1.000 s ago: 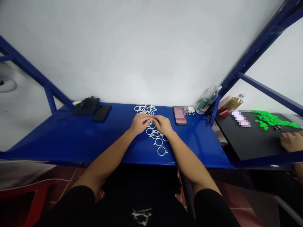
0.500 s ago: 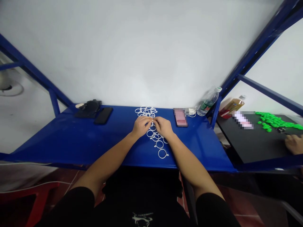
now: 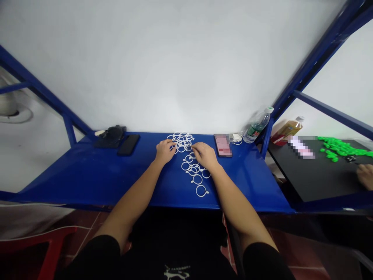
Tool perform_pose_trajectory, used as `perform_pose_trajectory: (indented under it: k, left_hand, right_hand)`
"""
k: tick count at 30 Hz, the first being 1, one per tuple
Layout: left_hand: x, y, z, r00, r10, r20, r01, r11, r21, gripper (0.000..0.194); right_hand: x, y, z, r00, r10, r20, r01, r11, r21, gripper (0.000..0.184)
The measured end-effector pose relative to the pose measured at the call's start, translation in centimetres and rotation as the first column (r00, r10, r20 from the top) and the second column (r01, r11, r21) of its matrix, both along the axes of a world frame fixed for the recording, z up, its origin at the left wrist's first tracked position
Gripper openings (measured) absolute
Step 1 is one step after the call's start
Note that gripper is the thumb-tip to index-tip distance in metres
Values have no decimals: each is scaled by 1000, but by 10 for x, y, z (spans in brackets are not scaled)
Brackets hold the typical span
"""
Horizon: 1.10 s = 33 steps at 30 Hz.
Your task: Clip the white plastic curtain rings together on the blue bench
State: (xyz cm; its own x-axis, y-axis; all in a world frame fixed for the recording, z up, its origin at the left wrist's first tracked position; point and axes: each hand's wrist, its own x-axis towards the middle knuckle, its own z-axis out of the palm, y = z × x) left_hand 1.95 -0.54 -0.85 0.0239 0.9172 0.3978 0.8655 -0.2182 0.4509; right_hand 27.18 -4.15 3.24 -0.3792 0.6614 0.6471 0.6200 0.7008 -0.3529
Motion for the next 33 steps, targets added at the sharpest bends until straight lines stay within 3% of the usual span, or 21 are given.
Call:
perform_pose_trajectory:
  k: [5,10,14,18,23,27,33]
  left_hand:
    - [2,0,-4,999,-17,-44,17,1000,-12,17]
    - [-3,0,1,999,13,-50,-12,1000,15,11]
    - [-6,-5,10,998,58,20,-60,995,81,7]
    - [4,-5,16,993,51,110,-68,984,165,8]
    - [18,3,14,981,10,195,-27,996,85,13]
    - [18,-1,14,992,-40,123,25,993,119,12]
    - [-4,0,11,989,58,139,-67,996,65,11]
  right_hand:
    - [-5,1,-4,1000,-13,-14,12,1000,-20,19]
    - [-3,5,-5,995,-97,-33,96,995,-32,17]
    - [-1,4,-4,982,-154,-110,154,988,-11,18]
    - [-8,6,-5,989,-141,-53,135,986,-99,17]
    - [-19,14,-2,976,-201,-78,183,964,-192,21]
    - [-20,13,-4,986,-168,-21,161,966,-202,22]
    - [-17,6,-8,994,-107,27,111,971,-210,22]
